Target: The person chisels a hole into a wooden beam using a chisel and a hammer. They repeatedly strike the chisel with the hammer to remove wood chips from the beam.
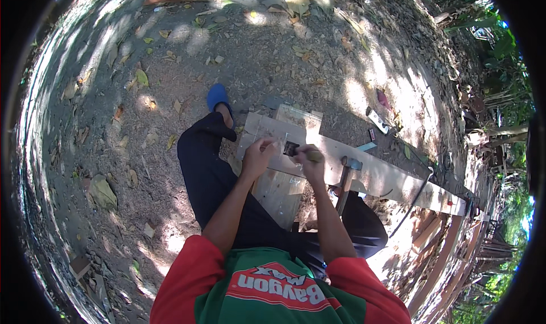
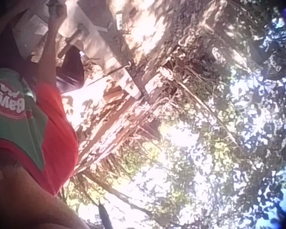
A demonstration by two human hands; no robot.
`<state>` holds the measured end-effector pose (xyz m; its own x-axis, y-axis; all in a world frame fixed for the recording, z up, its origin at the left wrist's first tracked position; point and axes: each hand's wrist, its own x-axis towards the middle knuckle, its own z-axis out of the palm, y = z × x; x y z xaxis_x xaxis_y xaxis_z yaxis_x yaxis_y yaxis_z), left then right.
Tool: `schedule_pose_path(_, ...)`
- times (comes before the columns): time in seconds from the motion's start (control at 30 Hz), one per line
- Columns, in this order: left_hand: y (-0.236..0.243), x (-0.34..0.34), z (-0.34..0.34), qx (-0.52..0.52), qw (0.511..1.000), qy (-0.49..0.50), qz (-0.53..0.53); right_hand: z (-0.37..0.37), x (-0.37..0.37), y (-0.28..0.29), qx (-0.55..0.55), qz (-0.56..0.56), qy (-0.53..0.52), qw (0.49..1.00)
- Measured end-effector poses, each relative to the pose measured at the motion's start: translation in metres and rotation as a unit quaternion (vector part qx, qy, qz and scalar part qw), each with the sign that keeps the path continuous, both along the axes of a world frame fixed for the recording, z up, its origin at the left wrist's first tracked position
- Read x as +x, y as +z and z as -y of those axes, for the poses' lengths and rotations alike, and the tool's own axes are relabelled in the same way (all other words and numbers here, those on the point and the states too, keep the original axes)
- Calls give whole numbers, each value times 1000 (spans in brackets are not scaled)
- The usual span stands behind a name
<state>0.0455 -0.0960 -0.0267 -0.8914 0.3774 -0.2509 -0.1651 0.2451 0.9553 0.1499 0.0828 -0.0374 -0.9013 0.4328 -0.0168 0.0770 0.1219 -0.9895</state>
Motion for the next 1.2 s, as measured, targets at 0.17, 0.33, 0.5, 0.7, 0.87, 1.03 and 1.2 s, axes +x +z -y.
schedule_pose_path(0.17, -20, 6, 10, -73, 997, 20, 29, -7, -8, 6, -53, 53, -13, 997)
schedule_pose_path(0.33, -11, 4, -1, -5, 1000, -20, 4, -9, 10, -2, -242, -14, -78, 967)
schedule_pose_path(0.5, -35, 15, 4, -78, 996, -21, 22, -13, 1, 25, -201, 98, -49, 973)
schedule_pose_path(0.7, -27, 23, -4, -84, 994, -61, -38, -12, 7, 102, 83, 102, 4, 991)
schedule_pose_path(0.87, -33, 23, -12, -96, 993, -66, -20, -16, -22, 144, 440, 274, 100, 849)
schedule_pose_path(1.03, -31, 25, -23, -77, 993, -85, -19, 12, -63, 154, 565, 331, 276, 704)
schedule_pose_path(1.2, -23, 22, -12, -63, 996, -58, -12, 19, -83, 162, 480, 395, 218, 753)
